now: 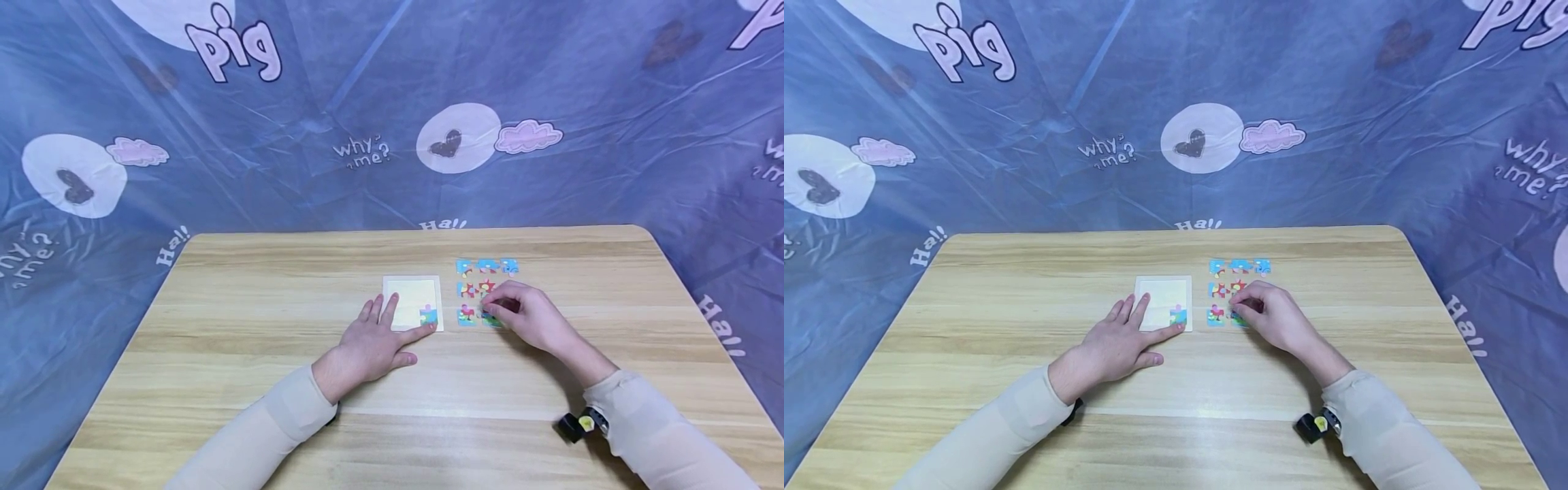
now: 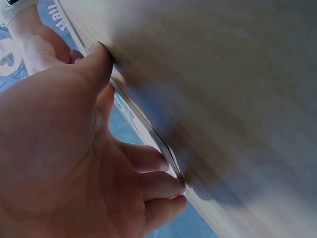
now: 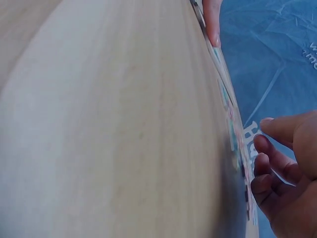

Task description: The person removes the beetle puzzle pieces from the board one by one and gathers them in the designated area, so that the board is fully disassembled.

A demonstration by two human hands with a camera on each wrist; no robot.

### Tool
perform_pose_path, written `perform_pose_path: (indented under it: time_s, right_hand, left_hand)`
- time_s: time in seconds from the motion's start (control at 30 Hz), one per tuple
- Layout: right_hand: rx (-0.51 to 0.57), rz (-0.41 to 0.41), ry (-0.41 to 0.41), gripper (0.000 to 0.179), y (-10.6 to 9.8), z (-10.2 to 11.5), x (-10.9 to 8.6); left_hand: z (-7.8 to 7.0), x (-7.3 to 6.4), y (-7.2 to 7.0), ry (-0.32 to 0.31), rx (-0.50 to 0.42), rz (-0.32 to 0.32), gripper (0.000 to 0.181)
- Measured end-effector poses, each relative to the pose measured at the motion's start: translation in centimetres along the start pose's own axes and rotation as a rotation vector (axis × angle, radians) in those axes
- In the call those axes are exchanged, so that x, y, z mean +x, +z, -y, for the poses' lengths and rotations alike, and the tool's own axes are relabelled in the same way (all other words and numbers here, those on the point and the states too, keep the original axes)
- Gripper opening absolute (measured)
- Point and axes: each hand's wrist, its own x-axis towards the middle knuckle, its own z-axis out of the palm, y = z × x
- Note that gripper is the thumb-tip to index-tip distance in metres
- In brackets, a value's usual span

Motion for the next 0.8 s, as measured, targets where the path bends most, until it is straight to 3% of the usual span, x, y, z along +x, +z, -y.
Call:
perform_pose_path:
  time_s: [0.4, 0.8]
  right_hand:
    - [0.068, 0.050, -0.019, 0.012, 0.9, 1.8, 1.2]
    - [0.083, 0.093, -0.030, 0.011, 2.0, 3.4, 2.8]
  left_hand:
    - [0.0, 0.0, 0.2, 0.010, -0.004, -0.009, 0.056]
    - [0.1, 0.0, 0.1, 0.001, -0.116, 0.013, 0.057]
